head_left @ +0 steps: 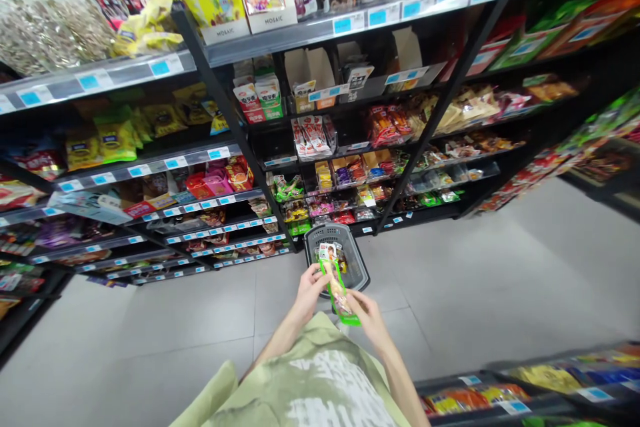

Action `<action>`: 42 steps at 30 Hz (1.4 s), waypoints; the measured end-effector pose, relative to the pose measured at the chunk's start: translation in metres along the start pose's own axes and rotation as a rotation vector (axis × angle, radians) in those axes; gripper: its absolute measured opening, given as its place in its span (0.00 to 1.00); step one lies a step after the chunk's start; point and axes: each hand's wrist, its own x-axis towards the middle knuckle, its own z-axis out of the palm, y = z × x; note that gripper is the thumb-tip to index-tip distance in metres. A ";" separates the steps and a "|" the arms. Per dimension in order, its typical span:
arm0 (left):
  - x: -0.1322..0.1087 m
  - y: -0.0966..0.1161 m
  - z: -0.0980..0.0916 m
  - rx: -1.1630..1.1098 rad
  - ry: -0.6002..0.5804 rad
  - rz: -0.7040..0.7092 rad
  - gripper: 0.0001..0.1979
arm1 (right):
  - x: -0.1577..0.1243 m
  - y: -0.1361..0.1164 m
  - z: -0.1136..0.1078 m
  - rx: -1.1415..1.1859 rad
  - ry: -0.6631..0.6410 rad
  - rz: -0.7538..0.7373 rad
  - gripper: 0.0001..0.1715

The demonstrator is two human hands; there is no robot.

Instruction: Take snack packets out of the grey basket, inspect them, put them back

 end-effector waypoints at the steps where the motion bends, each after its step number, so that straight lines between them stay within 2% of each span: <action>1: 0.000 0.000 0.000 -0.012 0.000 -0.001 0.19 | 0.000 0.000 0.000 -0.003 -0.011 0.002 0.27; 4: -0.002 0.001 0.003 -0.098 0.001 -0.036 0.16 | 0.000 0.003 -0.001 0.003 -0.070 0.019 0.28; 7: -0.004 0.001 0.006 -0.330 -0.033 -0.123 0.13 | 0.000 0.009 0.000 0.034 -0.151 0.051 0.25; 11: -0.003 0.001 0.005 -0.706 -0.143 -0.234 0.14 | -0.002 0.017 0.005 0.057 -0.249 0.051 0.21; 15: -0.003 0.005 0.000 -0.874 -0.224 -0.328 0.15 | -0.004 0.017 0.007 -0.015 -0.269 0.033 0.21; 23: -0.008 0.007 -0.001 -0.910 -0.250 -0.378 0.19 | -0.004 0.020 0.006 -0.075 -0.296 0.020 0.20; 30: -0.007 0.005 -0.002 -0.765 -0.191 -0.325 0.20 | -0.007 0.012 0.006 -0.112 -0.283 0.012 0.18; 35: -0.005 0.006 0.000 -0.683 -0.176 -0.332 0.16 | -0.007 0.011 0.005 -0.125 -0.268 0.006 0.20; 42: -0.002 0.003 0.001 -0.663 -0.127 -0.321 0.02 | -0.006 0.000 0.002 -0.042 -0.274 0.022 0.22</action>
